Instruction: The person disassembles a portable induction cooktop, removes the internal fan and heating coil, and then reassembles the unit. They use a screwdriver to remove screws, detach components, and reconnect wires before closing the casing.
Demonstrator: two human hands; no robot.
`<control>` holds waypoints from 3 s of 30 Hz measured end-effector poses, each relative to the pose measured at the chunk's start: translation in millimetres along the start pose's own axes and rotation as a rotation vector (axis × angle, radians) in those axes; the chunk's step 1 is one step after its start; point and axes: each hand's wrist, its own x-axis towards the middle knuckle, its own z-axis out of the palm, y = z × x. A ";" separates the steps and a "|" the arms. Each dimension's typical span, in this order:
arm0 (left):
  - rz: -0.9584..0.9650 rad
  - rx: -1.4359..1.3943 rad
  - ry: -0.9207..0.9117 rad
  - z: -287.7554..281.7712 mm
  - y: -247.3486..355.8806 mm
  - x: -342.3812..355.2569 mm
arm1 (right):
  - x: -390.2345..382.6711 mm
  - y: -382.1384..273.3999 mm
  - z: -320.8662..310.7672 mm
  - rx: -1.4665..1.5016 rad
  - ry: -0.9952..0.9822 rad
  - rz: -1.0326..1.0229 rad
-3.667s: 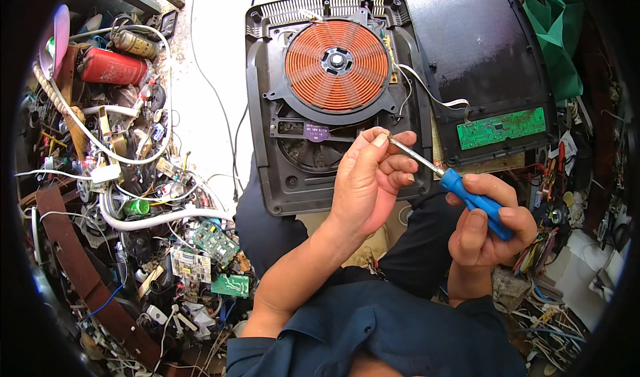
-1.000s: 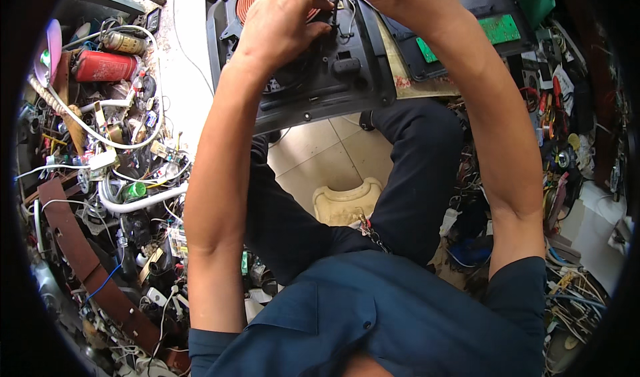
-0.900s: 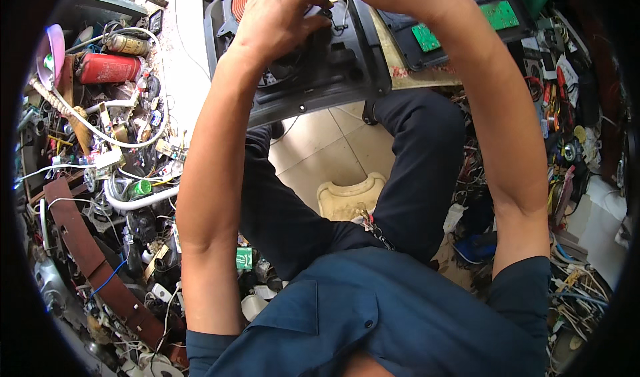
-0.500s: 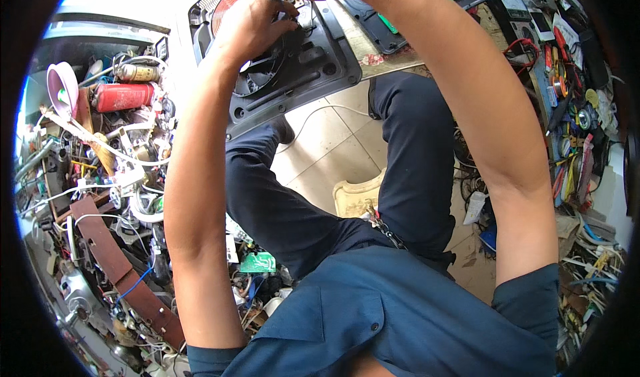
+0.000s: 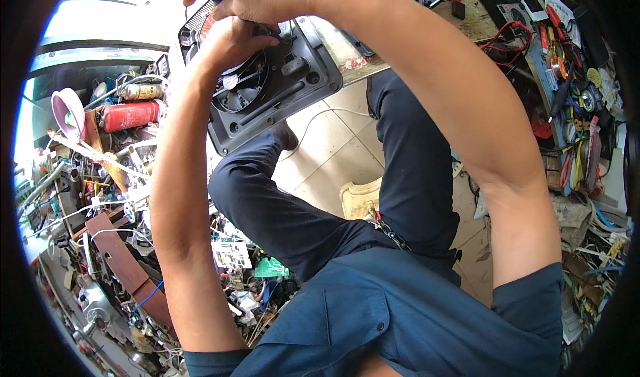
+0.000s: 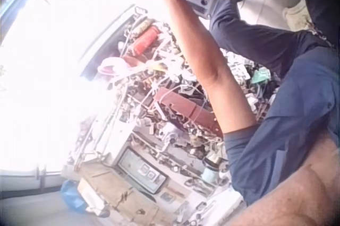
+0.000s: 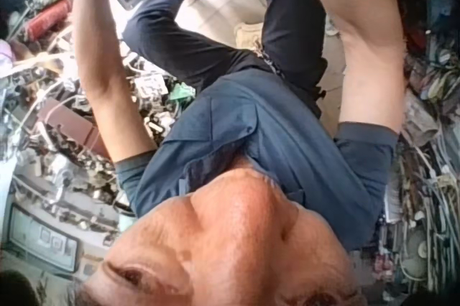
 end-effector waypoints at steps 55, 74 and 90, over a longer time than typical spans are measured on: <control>-0.308 0.214 0.159 -16.4 -43.4 11.4 | -3.0 2.8 10.7 0.451 0.323 -0.024; -0.111 0.015 0.562 -7.8 43.4 -137.7 | 2.7 -50.0 -5.7 -0.080 0.139 0.153; 0.267 0.351 -0.115 12.0 58.0 -106.2 | 10.7 -15.0 30.7 -0.047 0.384 -0.031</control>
